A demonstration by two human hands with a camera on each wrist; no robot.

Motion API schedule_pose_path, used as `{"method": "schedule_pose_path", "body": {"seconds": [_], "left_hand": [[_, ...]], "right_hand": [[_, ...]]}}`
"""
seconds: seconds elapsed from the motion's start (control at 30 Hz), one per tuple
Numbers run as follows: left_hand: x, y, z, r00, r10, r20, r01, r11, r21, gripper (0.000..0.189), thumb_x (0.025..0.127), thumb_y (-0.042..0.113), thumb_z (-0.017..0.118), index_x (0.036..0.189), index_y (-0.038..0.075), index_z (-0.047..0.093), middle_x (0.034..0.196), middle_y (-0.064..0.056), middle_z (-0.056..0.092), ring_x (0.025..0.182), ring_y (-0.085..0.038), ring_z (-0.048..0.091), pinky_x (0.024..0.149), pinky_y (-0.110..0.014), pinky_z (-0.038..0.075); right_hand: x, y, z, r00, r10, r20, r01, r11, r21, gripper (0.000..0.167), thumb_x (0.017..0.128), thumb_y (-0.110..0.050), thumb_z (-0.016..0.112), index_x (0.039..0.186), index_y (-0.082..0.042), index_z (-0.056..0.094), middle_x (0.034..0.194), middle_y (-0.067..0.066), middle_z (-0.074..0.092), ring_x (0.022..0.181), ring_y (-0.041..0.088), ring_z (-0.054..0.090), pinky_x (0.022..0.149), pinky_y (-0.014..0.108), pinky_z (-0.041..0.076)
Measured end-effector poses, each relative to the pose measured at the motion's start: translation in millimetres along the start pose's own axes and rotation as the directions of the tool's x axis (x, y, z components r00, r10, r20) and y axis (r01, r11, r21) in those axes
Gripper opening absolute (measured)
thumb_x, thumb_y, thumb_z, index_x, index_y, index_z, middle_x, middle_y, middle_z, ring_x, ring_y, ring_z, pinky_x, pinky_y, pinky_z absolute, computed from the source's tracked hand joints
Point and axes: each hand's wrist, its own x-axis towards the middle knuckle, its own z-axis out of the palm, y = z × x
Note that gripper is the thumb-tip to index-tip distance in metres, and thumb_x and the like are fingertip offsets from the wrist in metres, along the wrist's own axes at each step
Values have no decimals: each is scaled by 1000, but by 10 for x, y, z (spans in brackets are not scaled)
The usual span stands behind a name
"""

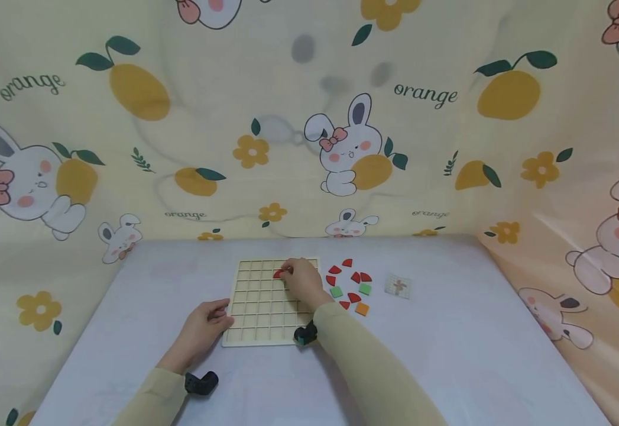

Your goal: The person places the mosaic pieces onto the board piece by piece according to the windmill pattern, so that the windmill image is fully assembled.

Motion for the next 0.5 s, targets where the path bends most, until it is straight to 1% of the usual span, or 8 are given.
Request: {"method": "schedule_pose_path", "body": {"seconds": [0.07, 0.13, 0.2, 0.27, 0.37, 0.5], "left_hand": [[-1, -7, -8, 1000, -5, -2, 5, 1000, 2, 50, 87, 11, 71, 134, 5, 56, 112, -10, 53, 102, -20, 54, 87, -34, 51], [5, -15, -10, 1000, -13, 0, 13, 1000, 6, 50, 87, 12, 71, 135, 6, 55, 112, -9, 53, 102, -20, 54, 88, -34, 51], [7, -18, -10, 1000, -16, 3, 16, 1000, 7, 51, 88, 13, 71, 135, 6, 55, 113, -9, 52, 102, -21, 54, 88, -35, 50], [8, -15, -8, 1000, -20, 7, 19, 1000, 8, 51, 88, 14, 70, 136, 7, 55, 113, -9, 52, 102, -21, 53, 89, -36, 50], [-3, -1, -4, 1000, -17, 10, 17, 1000, 6, 51, 88, 13, 70, 136, 6, 54, 114, -9, 52, 103, -21, 53, 89, -37, 49], [-18, 9, -1, 1000, -28, 11, 28, 1000, 0, 51, 88, 13, 70, 136, 7, 54, 115, -9, 52, 104, -21, 52, 90, -37, 49]], "right_hand": [[-48, -17, -68, 1000, -2, 3, 1, 999, 44, 24, 93, -27, 66, 113, -16, 68, 99, -3, 63, 88, 16, 57, 75, 32, 50], [-106, -14, -149, 1000, 9, 9, -9, 995, 95, 30, 93, -30, 66, 118, -14, 66, 102, -3, 63, 91, 17, 58, 73, 32, 52], [-175, 1, -242, 1000, 23, 17, -25, 988, 151, 35, 92, -31, 66, 122, -13, 64, 104, -2, 62, 94, 18, 58, 71, 32, 52], [-245, 34, -329, 999, 34, 19, -37, 982, 183, 38, 92, -33, 67, 124, -13, 63, 105, -2, 61, 96, 19, 57, 71, 33, 52], [-343, 98, -448, 999, 53, 5, -53, 980, 190, 39, 91, -33, 67, 126, -14, 63, 107, -2, 61, 98, 20, 56, 73, 34, 51], [-426, 215, -574, 996, 82, -32, -77, 988, 134, 38, 91, -34, 68, 125, -18, 64, 107, -3, 62, 98, 20, 55, 74, 34, 50]]}}
